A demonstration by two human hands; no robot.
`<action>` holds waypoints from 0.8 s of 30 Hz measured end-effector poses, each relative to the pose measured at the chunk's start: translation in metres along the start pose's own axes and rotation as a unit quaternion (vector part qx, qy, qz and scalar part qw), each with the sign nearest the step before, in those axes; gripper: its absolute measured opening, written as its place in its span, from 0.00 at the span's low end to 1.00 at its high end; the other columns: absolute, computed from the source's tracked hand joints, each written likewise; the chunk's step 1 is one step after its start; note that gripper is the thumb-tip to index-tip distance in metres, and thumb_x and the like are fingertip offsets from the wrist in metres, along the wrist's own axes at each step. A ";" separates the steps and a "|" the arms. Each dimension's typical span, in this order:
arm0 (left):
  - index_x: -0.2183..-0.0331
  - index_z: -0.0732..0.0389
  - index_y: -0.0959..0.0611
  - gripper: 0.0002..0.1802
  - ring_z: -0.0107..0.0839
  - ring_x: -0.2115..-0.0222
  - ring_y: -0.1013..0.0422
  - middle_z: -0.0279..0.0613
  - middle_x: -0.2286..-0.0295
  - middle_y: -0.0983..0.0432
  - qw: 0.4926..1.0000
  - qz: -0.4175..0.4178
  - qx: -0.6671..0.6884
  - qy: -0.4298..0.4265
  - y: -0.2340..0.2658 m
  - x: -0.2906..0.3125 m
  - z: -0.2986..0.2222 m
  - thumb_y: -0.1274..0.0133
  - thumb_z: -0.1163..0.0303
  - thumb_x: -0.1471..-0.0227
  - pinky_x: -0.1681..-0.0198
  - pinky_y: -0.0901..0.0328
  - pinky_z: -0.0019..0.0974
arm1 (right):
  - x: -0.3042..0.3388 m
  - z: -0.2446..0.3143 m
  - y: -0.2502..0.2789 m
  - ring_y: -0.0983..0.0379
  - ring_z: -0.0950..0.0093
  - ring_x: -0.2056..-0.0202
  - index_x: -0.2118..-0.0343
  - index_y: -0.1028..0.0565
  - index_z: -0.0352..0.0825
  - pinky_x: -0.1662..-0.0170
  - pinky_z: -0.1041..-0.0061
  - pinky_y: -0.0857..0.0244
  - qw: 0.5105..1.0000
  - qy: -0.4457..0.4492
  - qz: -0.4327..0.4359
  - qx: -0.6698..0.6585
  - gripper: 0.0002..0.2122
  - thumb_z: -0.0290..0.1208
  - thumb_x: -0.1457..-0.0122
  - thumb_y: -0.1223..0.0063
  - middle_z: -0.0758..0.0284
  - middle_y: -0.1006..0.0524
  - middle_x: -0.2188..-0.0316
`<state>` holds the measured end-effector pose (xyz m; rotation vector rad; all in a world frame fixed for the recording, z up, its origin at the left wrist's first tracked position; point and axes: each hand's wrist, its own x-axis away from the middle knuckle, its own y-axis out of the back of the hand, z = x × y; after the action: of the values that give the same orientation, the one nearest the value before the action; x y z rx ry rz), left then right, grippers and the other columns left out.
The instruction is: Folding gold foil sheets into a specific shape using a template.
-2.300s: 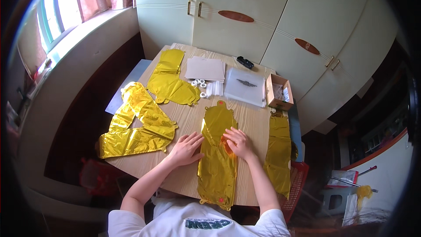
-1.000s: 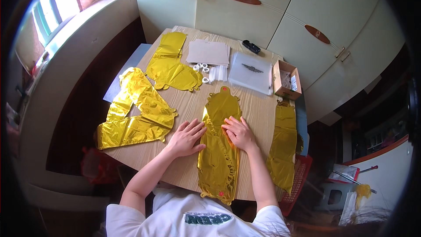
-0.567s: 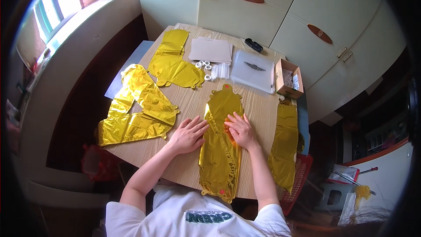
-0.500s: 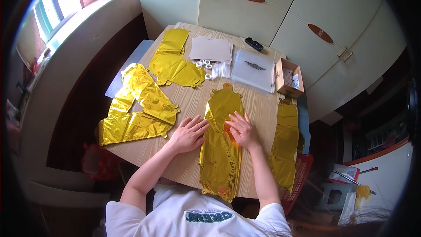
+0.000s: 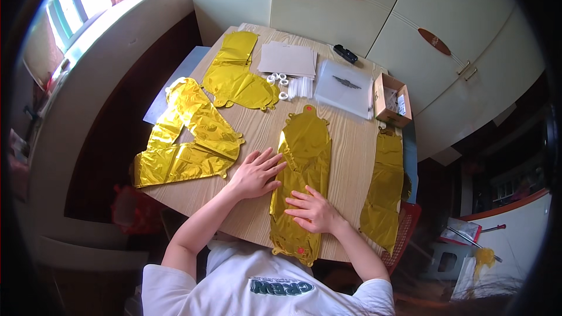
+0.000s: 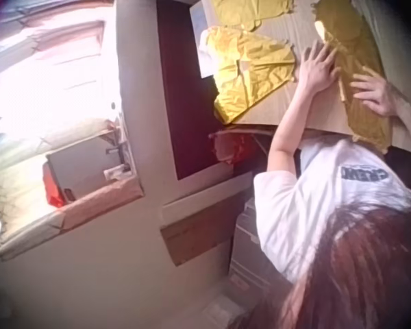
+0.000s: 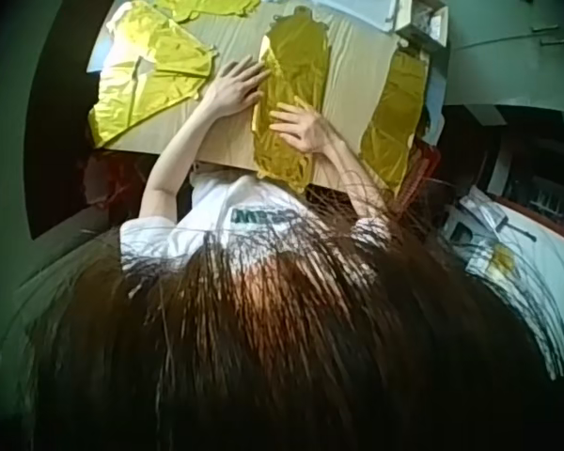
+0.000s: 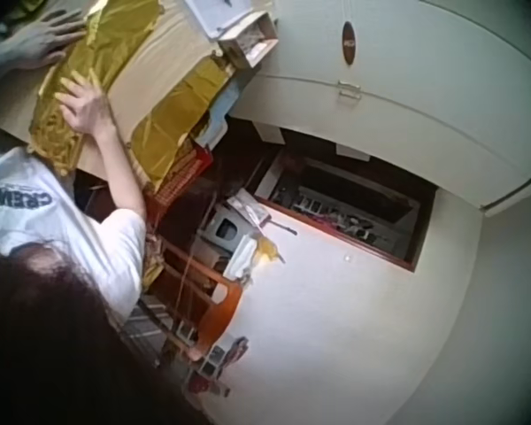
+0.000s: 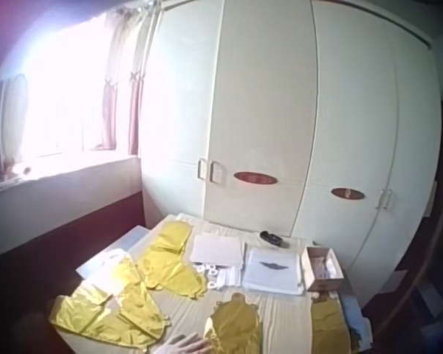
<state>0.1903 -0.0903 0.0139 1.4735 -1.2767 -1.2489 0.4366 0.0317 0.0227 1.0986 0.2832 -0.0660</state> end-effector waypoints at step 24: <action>0.37 0.53 0.35 0.34 0.39 0.34 0.51 0.38 0.37 0.41 1.000 0.020 0.011 -0.008 -0.002 0.001 0.002 0.58 0.46 0.39 0.34 0.55 0.51 | 0.000 0.000 -0.002 0.30 0.67 0.43 0.60 0.18 0.40 0.37 0.56 0.42 0.999 -0.010 -0.029 -0.042 0.11 0.29 0.47 0.43 0.65 0.23 0.50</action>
<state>0.1885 -0.0905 0.0110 1.4490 -1.3288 -1.2262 0.4364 0.0312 0.0207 1.0063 0.2978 -0.1145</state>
